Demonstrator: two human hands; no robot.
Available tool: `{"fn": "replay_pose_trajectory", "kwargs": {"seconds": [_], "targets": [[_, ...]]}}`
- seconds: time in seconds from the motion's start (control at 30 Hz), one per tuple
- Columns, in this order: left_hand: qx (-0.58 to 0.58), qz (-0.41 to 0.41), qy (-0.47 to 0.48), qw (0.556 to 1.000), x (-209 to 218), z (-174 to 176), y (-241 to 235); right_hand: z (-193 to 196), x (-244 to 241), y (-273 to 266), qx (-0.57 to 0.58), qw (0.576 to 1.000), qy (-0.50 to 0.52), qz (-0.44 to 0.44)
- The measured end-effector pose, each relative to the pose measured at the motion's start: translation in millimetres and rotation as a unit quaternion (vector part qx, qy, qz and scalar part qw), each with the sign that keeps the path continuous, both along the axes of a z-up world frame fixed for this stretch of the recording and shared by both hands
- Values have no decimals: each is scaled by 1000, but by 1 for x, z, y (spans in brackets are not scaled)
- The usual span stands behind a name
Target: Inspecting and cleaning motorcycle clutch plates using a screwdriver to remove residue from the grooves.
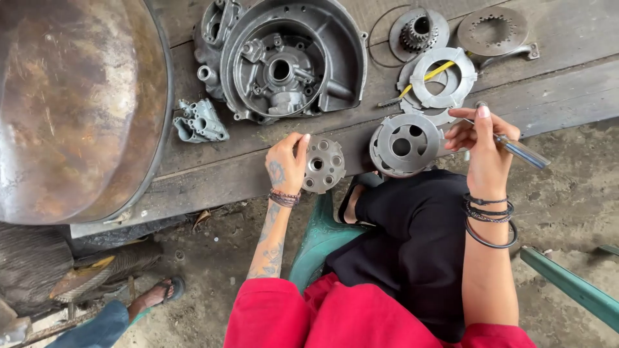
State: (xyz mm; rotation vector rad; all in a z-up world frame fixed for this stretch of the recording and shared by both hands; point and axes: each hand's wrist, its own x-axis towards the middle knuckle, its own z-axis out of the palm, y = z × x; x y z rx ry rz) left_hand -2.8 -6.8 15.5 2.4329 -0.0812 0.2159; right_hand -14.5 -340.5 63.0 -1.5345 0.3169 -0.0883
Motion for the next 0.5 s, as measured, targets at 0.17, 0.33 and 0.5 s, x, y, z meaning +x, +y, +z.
{"fn": "replay_pose_trajectory", "kwargs": {"seconds": [0.17, 0.33, 0.5], "targets": [[39, 8, -215, 976, 12, 77, -51, -17, 1, -7, 14, 998, -52, -20], [-70, -278, -111, 952, 84, 73, -142, -15, -4, -6, -58, 995, -74, -18], [-71, -471, 66, 877, 153, 13, -195, -7, -7, 1, -195, 978, -61, -41]]}}
